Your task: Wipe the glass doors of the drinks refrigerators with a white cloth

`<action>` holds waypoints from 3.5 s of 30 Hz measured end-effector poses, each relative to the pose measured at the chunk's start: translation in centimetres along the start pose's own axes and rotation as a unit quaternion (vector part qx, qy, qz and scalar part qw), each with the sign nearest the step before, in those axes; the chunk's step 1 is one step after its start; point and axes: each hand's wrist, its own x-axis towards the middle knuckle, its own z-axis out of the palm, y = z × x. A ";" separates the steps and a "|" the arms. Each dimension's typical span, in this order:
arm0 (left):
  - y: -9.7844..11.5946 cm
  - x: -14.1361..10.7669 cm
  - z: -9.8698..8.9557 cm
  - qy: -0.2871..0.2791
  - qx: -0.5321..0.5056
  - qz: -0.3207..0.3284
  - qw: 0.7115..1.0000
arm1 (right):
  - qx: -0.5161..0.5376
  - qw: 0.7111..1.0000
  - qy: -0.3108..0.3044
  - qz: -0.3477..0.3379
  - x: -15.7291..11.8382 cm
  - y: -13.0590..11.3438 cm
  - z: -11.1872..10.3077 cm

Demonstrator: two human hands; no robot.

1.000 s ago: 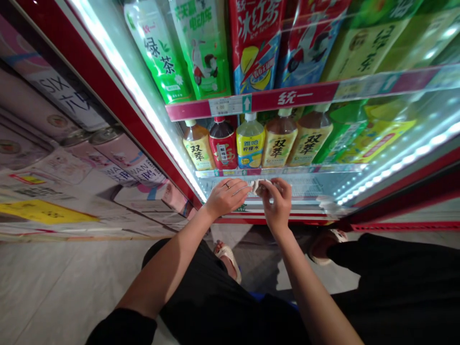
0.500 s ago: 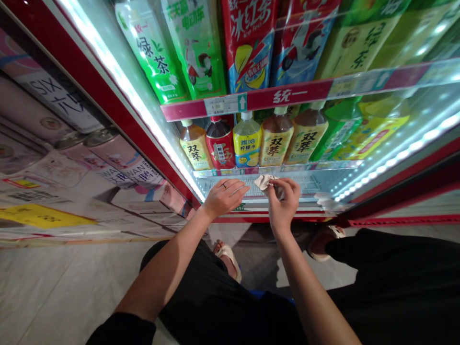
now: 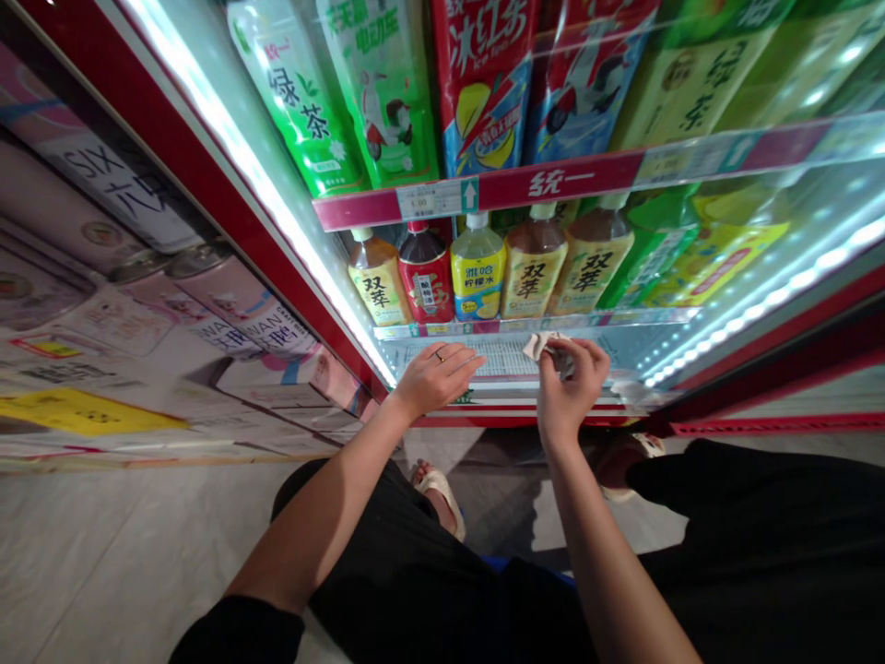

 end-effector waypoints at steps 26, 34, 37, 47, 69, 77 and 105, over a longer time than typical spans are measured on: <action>0.3 0.3 1.7 -0.044 -0.038 0.002 0.998 | 0.014 0.999 -0.015 0.036 0.1 1.6 -0.8; 0.5 1.0 1.5 -0.017 -0.019 0.023 0.999 | -0.003 0.997 0.059 0.050 1.5 1.9 -1.2; 0.5 1.0 1.5 -0.019 -0.025 0.021 0.999 | -0.021 0.997 0.048 0.056 1.5 1.9 -1.1; 0.5 0.4 1.7 -0.045 -0.054 0.009 0.997 | -0.024 0.997 0.020 0.065 1.1 1.8 -1.2; 0.7 0.6 1.7 -0.012 -0.019 0.036 0.999 | -0.021 0.997 0.053 0.061 1.8 2.2 -1.5; 0.9 1.0 1.9 -0.029 -0.017 0.040 0.999 | 0.007 0.997 -0.023 0.076 0.0 1.2 -0.7; 1.1 0.8 1.9 -0.036 -0.029 0.047 0.998 | 0.016 0.995 0.051 0.088 1.1 2.5 -1.5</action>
